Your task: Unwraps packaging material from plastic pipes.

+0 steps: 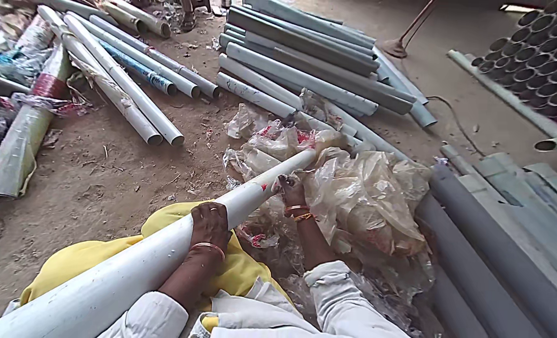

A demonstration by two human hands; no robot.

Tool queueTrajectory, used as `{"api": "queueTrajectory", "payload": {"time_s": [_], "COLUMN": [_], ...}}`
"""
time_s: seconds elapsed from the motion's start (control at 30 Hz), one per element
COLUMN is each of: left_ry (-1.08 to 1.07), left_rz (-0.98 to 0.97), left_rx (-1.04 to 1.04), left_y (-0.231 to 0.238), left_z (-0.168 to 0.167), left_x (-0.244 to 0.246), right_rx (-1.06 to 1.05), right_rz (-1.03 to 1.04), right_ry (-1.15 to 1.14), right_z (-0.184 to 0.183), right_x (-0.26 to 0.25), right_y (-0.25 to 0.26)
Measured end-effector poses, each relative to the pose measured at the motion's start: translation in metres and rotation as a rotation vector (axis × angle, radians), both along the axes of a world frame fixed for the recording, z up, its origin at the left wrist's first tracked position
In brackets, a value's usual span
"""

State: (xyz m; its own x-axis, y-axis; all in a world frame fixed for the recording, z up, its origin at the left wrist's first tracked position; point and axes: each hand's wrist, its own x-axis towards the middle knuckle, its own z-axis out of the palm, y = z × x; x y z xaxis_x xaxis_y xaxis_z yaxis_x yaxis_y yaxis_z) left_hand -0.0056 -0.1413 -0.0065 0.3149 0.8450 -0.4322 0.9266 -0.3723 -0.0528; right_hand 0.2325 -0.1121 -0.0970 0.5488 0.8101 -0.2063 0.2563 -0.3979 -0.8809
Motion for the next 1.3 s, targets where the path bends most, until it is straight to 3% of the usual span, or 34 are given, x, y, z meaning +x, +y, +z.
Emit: {"api": "queueTrajectory", "payload": {"time_s": [0.1, 0.23, 0.4, 0.57, 0.67, 0.83, 0.9, 1.0, 1.13, 1.3], "left_ry": [-0.073, -0.176, -0.239, -0.246, -0.266, -0.495, -0.397, -0.082, 0.018, -0.170], "left_rz": [0.018, 0.095, 0.095, 0.095, 0.103, 0.103, 0.010, -0.028, 0.055, 0.173], "left_rx": [-0.075, -0.125, -0.168, -0.144, -0.147, -0.070, 0.001, -0.072, -0.109, -0.346], "left_y": [0.008, 0.015, 0.016, 0.014, 0.014, 0.013, 0.006, 0.000, 0.022, 0.082], "left_z": [0.011, 0.019, 0.024, 0.022, 0.023, 0.024, 0.030, 0.024, 0.013, 0.012], "left_x": [-0.002, -0.007, -0.010, -0.012, -0.012, -0.023, -0.025, -0.021, -0.019, -0.050], "right_rx": [0.054, 0.344, 0.172, 0.078, 0.096, 0.045, -0.116, -0.376, -0.285, -0.144], "right_rz": [0.147, 0.012, -0.130, 0.027, -0.003, -0.136, 0.060, 0.372, 0.302, 0.201], "right_ry": [-0.023, 0.140, 0.467, 0.324, 0.274, 0.229, 0.066, -0.192, -0.263, -0.384], "right_z": [0.013, 0.015, 0.028, 0.040, 0.044, 0.034, 0.027, 0.021, 0.034, 0.064], "right_x": [-0.001, -0.023, -0.040, -0.042, -0.033, -0.009, 0.004, 0.009, 0.007, 0.005], "right_y": [-0.016, -0.038, -0.048, -0.049, -0.049, -0.058, -0.064, -0.066, -0.068, -0.072]}}
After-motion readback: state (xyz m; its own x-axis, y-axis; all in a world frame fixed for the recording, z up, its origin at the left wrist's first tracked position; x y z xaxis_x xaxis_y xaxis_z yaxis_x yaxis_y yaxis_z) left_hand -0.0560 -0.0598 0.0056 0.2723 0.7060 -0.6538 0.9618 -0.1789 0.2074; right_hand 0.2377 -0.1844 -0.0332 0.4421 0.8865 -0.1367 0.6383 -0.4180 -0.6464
